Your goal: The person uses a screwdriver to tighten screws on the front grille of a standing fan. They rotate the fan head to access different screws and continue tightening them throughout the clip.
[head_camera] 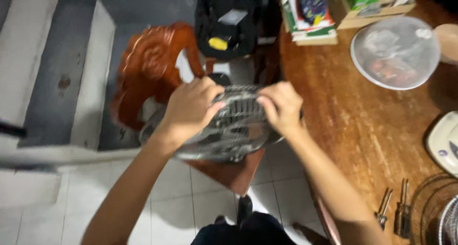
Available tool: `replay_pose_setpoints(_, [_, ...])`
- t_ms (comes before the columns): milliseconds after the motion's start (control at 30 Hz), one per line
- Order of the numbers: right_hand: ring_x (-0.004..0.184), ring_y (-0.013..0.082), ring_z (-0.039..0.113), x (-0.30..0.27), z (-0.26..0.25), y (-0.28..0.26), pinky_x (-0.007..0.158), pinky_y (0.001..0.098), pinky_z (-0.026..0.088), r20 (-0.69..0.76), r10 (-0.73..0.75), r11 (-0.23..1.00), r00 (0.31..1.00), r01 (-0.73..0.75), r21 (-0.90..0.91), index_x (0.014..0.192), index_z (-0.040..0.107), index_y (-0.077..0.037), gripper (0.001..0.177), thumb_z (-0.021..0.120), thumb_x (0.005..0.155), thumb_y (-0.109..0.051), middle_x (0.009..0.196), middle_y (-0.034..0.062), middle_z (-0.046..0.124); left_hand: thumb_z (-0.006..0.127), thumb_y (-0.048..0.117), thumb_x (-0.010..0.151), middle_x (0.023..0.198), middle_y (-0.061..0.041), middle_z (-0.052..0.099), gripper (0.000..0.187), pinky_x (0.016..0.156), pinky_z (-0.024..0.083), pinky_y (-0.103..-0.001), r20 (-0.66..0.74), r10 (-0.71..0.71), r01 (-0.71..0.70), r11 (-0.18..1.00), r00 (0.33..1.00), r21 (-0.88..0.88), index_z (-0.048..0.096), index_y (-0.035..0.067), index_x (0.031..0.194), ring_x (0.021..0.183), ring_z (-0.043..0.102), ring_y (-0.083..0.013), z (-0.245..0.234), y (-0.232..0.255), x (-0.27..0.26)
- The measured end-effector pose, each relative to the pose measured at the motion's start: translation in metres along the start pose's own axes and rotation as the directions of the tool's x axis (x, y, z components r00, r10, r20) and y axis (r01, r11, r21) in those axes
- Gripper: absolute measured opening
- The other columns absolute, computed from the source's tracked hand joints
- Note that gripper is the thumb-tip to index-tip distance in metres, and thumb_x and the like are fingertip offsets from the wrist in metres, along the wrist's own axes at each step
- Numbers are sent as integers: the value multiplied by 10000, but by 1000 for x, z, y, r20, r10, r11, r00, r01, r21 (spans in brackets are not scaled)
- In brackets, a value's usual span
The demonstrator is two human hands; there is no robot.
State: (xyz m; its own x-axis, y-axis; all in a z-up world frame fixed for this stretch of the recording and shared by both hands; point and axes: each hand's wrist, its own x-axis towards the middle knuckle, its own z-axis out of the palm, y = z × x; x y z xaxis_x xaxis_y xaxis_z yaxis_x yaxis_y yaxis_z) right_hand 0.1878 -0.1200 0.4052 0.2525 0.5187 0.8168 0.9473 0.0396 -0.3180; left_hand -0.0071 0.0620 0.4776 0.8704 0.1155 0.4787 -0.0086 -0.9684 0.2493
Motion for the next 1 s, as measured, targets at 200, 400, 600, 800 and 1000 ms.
replay_pose_setpoints(200, [814,281,656,9,-4,-1,719,373,517,-17,35,997,999,-34,66,945,726,-55,146,824,863,-126,929,78,729,656,322,933,940,-60,609,221,813,510,-414,239,47,-129,931,970,341,626,106,969,930,632,-255,16,7,25])
replay_pose_setpoints(400, [1122,330,621,-40,-7,33,979,433,464,-64,-4,998,998,8,60,1177,654,13,448,756,836,-259,1169,156,676,682,289,886,1028,-103,668,243,808,520,-397,244,123,-214,894,962,395,635,64,966,945,659,-260,11,6,32])
replay_pose_setpoints(600, [1319,228,557,-178,15,84,1141,368,421,-249,853,516,459,-669,536,1359,579,9,366,613,1018,-120,1411,142,592,730,244,878,907,-88,681,213,729,515,-347,255,119,-205,917,960,342,665,44,909,796,657,-233,5,4,37])
replay_pose_setpoints(800, [1199,190,646,-223,5,139,1049,329,499,118,815,484,567,-780,397,1322,662,-9,295,602,1049,-102,1290,104,707,727,248,861,865,-55,672,199,696,483,-361,328,48,-158,935,944,319,679,61,905,764,640,-222,3,4,41])
replay_pose_setpoints(1000, [1015,212,653,-210,1,146,904,343,528,155,764,572,626,-769,284,1225,639,-18,196,577,1054,-90,1109,113,672,726,262,874,857,-51,672,215,685,475,-356,331,52,-162,935,942,315,684,53,904,747,640,-212,5,0,42])
